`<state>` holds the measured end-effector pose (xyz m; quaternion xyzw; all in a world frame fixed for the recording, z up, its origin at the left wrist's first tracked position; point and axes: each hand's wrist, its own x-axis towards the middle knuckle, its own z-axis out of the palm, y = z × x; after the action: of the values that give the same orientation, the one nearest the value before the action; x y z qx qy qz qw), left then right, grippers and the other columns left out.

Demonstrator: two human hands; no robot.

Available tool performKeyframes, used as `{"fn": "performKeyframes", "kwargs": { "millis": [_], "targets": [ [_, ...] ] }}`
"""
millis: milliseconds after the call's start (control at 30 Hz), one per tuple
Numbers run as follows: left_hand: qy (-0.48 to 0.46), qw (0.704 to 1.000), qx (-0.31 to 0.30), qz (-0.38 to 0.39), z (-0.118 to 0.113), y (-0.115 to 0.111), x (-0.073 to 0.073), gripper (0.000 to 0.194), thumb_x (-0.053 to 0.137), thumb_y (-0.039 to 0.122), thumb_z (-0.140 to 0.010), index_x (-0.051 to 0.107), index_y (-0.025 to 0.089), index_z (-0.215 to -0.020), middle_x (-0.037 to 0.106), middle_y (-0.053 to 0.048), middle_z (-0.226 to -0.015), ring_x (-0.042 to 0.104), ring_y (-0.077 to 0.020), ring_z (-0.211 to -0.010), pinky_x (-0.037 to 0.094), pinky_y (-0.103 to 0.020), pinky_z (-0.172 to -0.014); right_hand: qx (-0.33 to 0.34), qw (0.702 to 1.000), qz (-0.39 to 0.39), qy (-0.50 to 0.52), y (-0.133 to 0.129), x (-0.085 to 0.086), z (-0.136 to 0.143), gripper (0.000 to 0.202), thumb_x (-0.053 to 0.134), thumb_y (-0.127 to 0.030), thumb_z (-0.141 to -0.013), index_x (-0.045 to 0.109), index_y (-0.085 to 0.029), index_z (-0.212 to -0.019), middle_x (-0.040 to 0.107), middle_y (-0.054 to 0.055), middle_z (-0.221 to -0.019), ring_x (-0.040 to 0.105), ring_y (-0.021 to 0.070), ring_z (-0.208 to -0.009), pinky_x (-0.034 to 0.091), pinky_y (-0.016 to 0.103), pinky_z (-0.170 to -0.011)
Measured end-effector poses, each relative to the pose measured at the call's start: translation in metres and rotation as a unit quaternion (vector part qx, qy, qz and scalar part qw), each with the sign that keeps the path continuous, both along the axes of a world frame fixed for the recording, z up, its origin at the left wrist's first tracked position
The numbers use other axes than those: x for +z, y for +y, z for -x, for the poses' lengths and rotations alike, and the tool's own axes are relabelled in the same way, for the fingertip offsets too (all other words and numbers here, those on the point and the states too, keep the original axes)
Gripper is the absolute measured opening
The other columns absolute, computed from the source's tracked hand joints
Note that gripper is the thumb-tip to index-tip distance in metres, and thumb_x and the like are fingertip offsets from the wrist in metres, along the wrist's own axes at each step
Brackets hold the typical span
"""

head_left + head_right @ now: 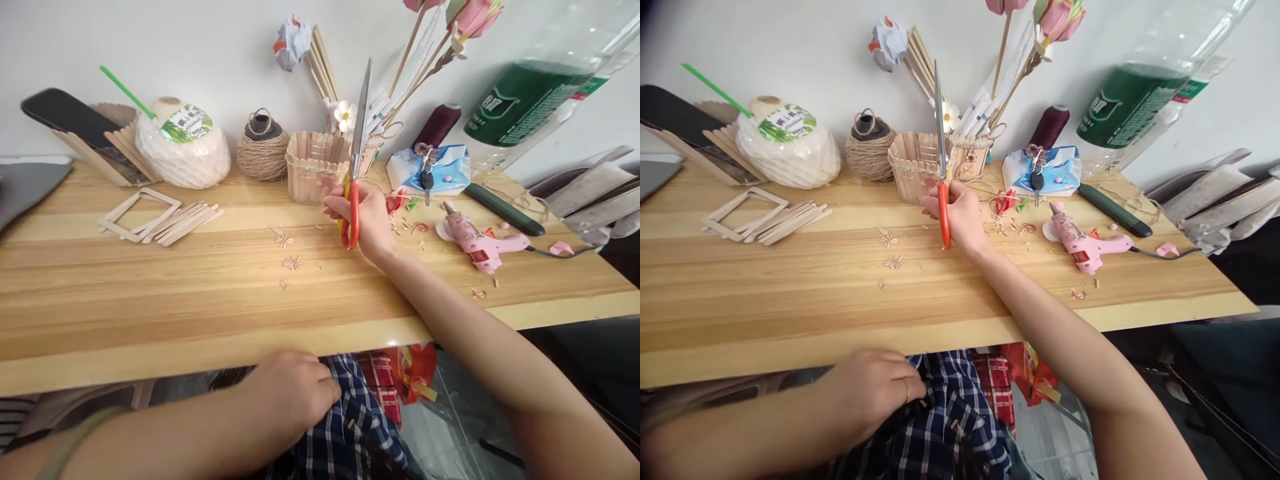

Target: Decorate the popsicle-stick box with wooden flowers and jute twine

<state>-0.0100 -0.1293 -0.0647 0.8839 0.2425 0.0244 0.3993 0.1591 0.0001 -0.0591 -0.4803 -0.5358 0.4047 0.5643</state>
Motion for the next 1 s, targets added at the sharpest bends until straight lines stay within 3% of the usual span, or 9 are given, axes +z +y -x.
{"fn": "performKeyframes", "kwargs": {
  "millis": [33, 100, 233, 367, 700, 867, 1000],
  "targets": [
    [0.052, 0.996, -0.03, -0.065, 0.0, -0.013, -0.013, 0.022, 0.048, 0.008, -0.081, 0.068, 0.012, -0.089, 0.071, -0.012, -0.084, 0.065, -0.0253, -0.073, 0.05, -0.032, -0.061, 0.001, 1.0, -0.001, -0.002, -0.001, 0.0, 0.001, 0.014, 0.066, -0.024, -0.063, 0.054, -0.017, -0.063, 0.056, -0.003, -0.06, 0.054, 0.0089, -0.054, 0.046, 0.023, -0.055],
    [0.114, 0.985, -0.066, -0.111, 0.002, -0.031, -0.038, 0.028, 0.039, 0.007, -0.085, 0.063, 0.01, -0.1, 0.069, -0.014, -0.094, 0.064, -0.0267, -0.079, 0.05, -0.033, -0.06, 0.002, 1.0, -0.003, -0.003, -0.002, 0.0, 0.002, 0.014, 0.067, -0.023, -0.063, 0.053, -0.017, -0.062, 0.056, -0.004, -0.059, 0.054, 0.0085, -0.054, 0.046, 0.023, -0.055],
    [0.134, 0.984, -0.103, -0.048, 0.007, -0.048, -0.079, 0.024, 0.05, 0.008, -0.079, 0.061, 0.018, -0.099, 0.066, -0.007, -0.099, 0.061, -0.0221, -0.088, 0.048, -0.027, -0.067, 0.011, 1.0, 0.005, 0.001, -0.004, 0.0, 0.003, 0.015, 0.067, -0.021, -0.063, 0.053, -0.018, -0.063, 0.055, -0.005, -0.058, 0.054, 0.0082, -0.053, 0.047, 0.022, -0.055],
    [0.16, 0.982, -0.092, -0.033, 0.01, -0.056, -0.108, 0.023, 0.048, 0.004, -0.074, 0.062, 0.017, -0.087, 0.066, -0.007, -0.092, 0.061, -0.0209, -0.083, 0.046, -0.026, -0.065, 0.021, 1.0, 0.01, 0.008, -0.004, -0.001, 0.004, 0.014, 0.065, -0.019, -0.063, 0.052, -0.017, -0.064, 0.056, -0.004, -0.061, 0.055, 0.0077, -0.053, 0.047, 0.022, -0.055],
    [0.167, 0.985, -0.041, 0.008, 0.012, -0.052, -0.123, 0.018, 0.048, 0.007, -0.081, 0.06, 0.017, -0.09, 0.068, -0.004, -0.089, 0.061, -0.0175, -0.081, 0.043, -0.024, -0.068, 0.029, 0.999, 0.02, 0.004, -0.005, -0.002, 0.004, 0.014, 0.065, -0.019, -0.062, 0.052, -0.017, -0.065, 0.055, -0.004, -0.063, 0.056, 0.0084, -0.055, 0.047, 0.022, -0.057],
    [0.165, 0.982, -0.091, -0.012, 0.005, -0.054, -0.13, 0.016, 0.052, 0.006, -0.078, 0.063, 0.017, -0.08, 0.068, -0.004, -0.085, 0.063, -0.0186, -0.077, 0.043, -0.024, -0.062, 0.022, 0.999, 0.03, -0.013, -0.005, 0.0, 0.003, 0.02, 0.07, -0.023, -0.059, 0.052, -0.017, -0.066, 0.055, -0.005, -0.061, 0.056, 0.0098, -0.055, 0.046, 0.023, -0.057],
    [0.17, 0.974, -0.131, -0.066, -0.005, -0.057, -0.133, 0.007, 0.06, 0.009, -0.073, 0.065, 0.01, -0.079, 0.069, -0.012, -0.084, 0.064, -0.0234, -0.071, 0.041, -0.026, -0.053, 0.021, 0.999, 0.031, -0.029, -0.004, 0.0, -0.001, 0.023, 0.071, -0.028, -0.059, 0.051, -0.017, -0.065, 0.055, -0.004, -0.06, 0.056, 0.0117, -0.055, 0.045, 0.024, -0.056]
  ]
}}
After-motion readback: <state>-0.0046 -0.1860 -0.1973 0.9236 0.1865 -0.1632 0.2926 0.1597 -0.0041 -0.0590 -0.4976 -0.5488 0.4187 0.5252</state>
